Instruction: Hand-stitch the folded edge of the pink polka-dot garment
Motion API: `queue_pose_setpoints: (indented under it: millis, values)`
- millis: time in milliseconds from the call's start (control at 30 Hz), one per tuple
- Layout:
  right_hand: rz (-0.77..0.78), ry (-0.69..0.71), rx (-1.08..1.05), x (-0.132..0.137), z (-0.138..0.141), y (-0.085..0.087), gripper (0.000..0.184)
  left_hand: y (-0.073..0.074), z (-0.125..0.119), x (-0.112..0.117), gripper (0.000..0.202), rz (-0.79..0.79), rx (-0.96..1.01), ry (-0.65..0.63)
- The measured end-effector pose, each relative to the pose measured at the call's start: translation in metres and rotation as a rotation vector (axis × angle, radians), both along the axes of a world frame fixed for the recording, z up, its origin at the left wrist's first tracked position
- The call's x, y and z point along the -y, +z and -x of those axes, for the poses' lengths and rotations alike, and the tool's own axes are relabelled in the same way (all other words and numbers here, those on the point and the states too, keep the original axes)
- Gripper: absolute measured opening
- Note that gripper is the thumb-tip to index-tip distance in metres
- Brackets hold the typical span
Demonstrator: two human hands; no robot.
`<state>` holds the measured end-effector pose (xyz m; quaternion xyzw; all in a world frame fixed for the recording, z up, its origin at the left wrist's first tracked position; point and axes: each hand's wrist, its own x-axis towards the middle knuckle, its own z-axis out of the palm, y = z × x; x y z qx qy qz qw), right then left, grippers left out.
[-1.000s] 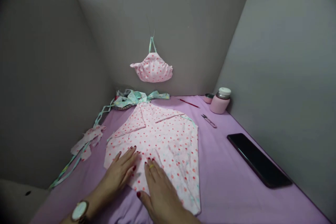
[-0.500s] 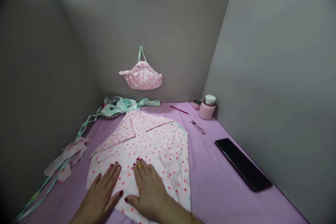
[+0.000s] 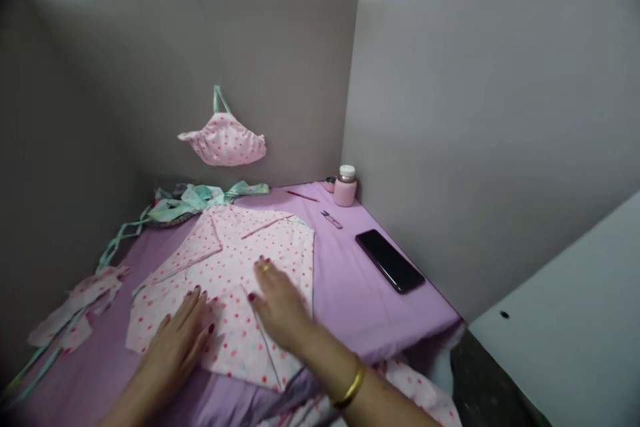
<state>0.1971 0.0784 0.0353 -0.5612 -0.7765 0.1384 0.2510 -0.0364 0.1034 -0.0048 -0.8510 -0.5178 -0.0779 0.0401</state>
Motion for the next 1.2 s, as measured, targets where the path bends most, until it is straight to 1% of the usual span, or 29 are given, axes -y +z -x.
queue_pose_setpoints:
  millis: [33,100,167,267,367,400,467,533,633,700,767,833,900,967,1100,1167,1200]
  values:
    - [-0.024,-0.062,-0.031,0.006,-0.014,0.003,0.056,0.003,-0.015,0.002,0.049,-0.006,0.030,-0.049]
    - [-0.050,-0.120,-0.052,0.023,-0.035,0.005,0.055,0.008,-0.045,0.005,0.048,0.002,0.046,-0.167]
    - [-0.042,-0.097,-0.008,0.044,-0.045,0.002,0.054,0.011,-0.072,0.009,0.047,0.010,0.051,-0.265]
    - [0.006,0.015,0.119,0.075,-0.043,-0.013,0.059,0.008,-0.094,0.015,0.047,0.022,0.047,-0.294]
    - [0.090,0.151,0.218,0.096,-0.038,-0.030,0.067,-0.001,-0.099,0.024,0.047,0.034,0.024,-0.295]
    - [0.113,0.171,0.232,0.100,-0.037,-0.034,0.068,-0.004,-0.099,0.027,0.048,0.038,0.017,-0.300]
    - [0.120,0.164,0.233,0.104,-0.038,-0.038,0.070,-0.007,-0.097,0.030,0.048,0.050,0.008,-0.301]
    - [0.089,0.180,0.225,0.107,-0.040,-0.040,0.071,-0.007,-0.096,0.030,0.049,0.070,0.009,-0.297]
    - [0.055,0.253,0.241,0.111,-0.045,-0.043,0.065,-0.003,-0.096,0.028,0.049,0.103,0.022,-0.296]
    - [0.051,0.276,0.255,0.114,-0.048,-0.043,0.062,0.001,-0.096,0.028,0.048,0.121,0.036,-0.299]
    - [0.001,0.227,0.243,0.115,-0.053,-0.042,0.061,0.004,-0.098,0.032,0.048,0.113,0.055,-0.295]
    - [-0.101,0.088,0.200,0.113,-0.057,-0.039,0.060,0.005,-0.101,0.039,0.048,0.096,0.064,-0.311]
    - [-0.203,-0.075,0.148,0.107,-0.060,-0.034,0.059,0.005,-0.105,0.048,0.048,0.111,0.051,-0.365]
    - [-0.257,-0.155,0.116,0.098,-0.062,-0.028,0.058,0.004,-0.109,0.057,0.049,0.167,0.025,-0.415]
    - [-0.294,-0.144,0.136,0.069,-0.061,-0.022,0.059,0.007,-0.111,0.064,0.051,0.270,0.026,-0.451]
    - [-0.291,-0.133,0.171,0.053,-0.059,-0.025,0.059,0.012,-0.107,0.059,0.053,0.265,0.084,-0.462]
    - [-0.275,-0.124,0.193,0.044,-0.058,-0.028,0.059,0.015,-0.103,0.053,0.052,0.241,0.124,-0.437]
